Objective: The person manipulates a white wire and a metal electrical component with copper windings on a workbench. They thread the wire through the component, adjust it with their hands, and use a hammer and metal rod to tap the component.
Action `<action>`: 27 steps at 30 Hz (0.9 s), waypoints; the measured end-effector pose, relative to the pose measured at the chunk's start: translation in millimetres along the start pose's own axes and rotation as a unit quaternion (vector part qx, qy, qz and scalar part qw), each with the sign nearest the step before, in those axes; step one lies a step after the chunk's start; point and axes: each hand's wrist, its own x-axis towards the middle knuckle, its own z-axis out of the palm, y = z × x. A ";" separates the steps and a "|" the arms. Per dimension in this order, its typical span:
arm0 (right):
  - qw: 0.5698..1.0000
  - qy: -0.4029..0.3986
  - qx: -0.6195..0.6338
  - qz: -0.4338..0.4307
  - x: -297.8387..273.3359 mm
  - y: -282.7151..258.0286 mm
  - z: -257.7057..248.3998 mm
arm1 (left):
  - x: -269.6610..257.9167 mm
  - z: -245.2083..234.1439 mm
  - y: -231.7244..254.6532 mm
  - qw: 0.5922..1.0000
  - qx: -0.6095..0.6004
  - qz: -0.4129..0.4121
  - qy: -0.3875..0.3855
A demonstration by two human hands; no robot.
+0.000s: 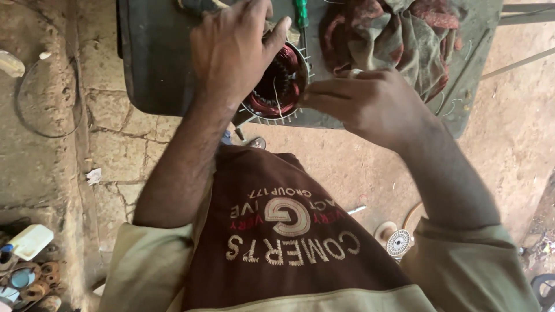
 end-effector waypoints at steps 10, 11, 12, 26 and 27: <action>0.997 0.072 0.003 -0.008 -11.8 -9.0 -0.1 | -6.4 10.5 -0.1 0.996 0.089 -0.011 0.023; 0.999 0.053 -0.004 -0.004 -18.5 -8.7 -2.6 | -4.8 11.8 -1.3 0.997 0.073 -0.017 0.005; 0.999 0.040 0.002 0.004 -22.5 -7.4 -1.0 | -4.9 12.6 -3.3 0.998 0.056 -0.018 -0.002; 0.978 0.175 0.075 0.087 4.2 -48.6 19.8 | -0.5 3.3 3.6 1.000 0.015 -0.023 -0.015; 0.983 0.158 0.060 0.075 -4.2 -45.5 12.1 | -3.2 5.0 3.5 1.000 0.014 -0.018 -0.013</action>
